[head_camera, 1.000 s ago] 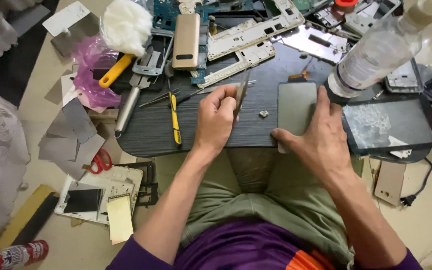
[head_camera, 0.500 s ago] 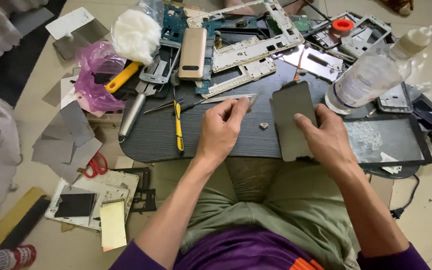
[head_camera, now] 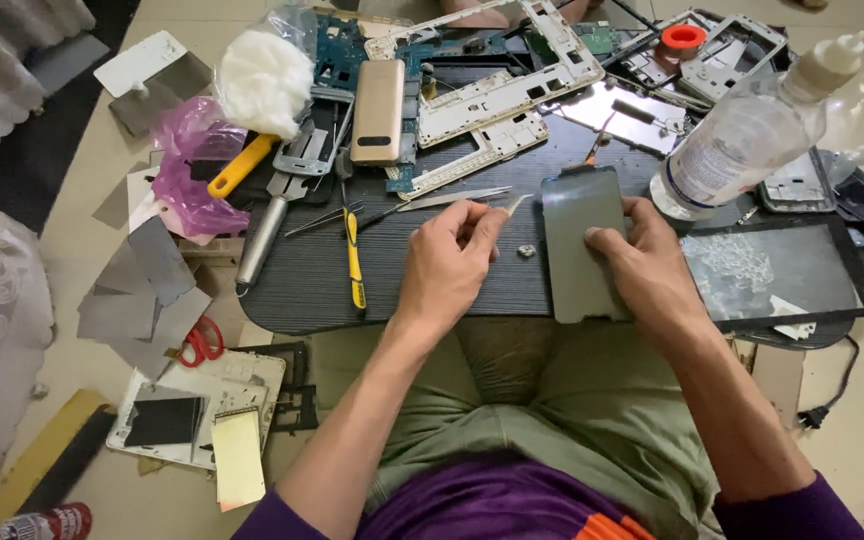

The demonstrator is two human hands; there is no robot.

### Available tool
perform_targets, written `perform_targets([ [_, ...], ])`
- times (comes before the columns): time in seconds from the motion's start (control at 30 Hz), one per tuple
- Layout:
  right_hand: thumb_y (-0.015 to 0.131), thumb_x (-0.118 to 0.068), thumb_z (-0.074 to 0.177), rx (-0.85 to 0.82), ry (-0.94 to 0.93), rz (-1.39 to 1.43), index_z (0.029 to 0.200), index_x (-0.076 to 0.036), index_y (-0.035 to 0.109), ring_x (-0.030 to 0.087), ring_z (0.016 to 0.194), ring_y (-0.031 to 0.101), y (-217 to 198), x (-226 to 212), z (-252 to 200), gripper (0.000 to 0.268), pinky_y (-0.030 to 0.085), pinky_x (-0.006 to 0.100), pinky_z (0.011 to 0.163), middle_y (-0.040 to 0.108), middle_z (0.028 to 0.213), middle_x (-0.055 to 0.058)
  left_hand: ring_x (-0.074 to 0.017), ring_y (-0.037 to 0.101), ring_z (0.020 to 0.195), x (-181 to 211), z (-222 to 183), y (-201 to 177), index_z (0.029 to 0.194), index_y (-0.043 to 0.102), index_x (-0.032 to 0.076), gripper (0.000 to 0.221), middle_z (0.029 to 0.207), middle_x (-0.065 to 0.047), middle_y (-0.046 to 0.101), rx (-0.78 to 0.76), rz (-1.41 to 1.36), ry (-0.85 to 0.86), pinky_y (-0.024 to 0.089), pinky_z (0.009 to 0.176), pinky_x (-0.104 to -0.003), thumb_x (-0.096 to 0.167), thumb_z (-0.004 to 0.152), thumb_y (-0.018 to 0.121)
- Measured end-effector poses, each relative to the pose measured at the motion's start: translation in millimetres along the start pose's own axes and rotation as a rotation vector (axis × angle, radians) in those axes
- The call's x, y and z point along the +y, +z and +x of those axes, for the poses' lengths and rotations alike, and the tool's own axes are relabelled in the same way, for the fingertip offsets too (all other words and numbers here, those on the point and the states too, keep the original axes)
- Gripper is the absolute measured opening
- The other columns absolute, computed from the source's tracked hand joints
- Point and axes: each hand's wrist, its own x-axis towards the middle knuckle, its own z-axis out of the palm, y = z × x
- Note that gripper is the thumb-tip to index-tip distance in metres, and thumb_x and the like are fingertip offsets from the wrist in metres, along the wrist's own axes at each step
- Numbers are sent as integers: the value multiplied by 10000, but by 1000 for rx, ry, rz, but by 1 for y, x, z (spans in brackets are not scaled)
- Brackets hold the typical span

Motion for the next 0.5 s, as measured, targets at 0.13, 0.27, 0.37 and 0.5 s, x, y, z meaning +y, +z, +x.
perform_targets([
  [0.13, 607, -183, 984, -10, 18, -13, 1356, 0, 558, 380, 943, 713, -2, 7, 5, 417, 534, 615, 879, 709, 959, 263, -185, 614, 577, 1, -2, 3, 852, 742, 103, 338, 583, -52, 645, -16, 114, 24, 515, 620, -362, 398, 978, 635],
  [0.27, 568, -192, 1034, -5, -13, 6, 1359, -10, 556, 365, 938, 723, -4, 13, 7, 373, 547, 598, 882, 721, 952, 265, -272, 699, 600, -1, -10, 11, 880, 707, 128, 309, 648, -77, 699, -1, 273, 195, 551, 563, -394, 396, 996, 606],
  [0.37, 538, -213, 1062, 10, -21, 20, 1365, 4, 544, 381, 956, 721, -4, 9, 3, 372, 542, 617, 896, 721, 979, 282, -333, 729, 685, 0, -11, 15, 969, 674, 90, 256, 758, -133, 713, 54, 332, 291, 574, 575, -439, 337, 1003, 615],
  [0.5, 508, -235, 1084, 0, -32, 26, 1381, 29, 514, 405, 996, 716, -5, 7, 1, 397, 536, 613, 917, 718, 1027, 307, -436, 710, 808, 2, -13, 16, 1109, 628, 3, 185, 924, -194, 641, 122, 390, 299, 599, 645, -517, 151, 1001, 599],
])
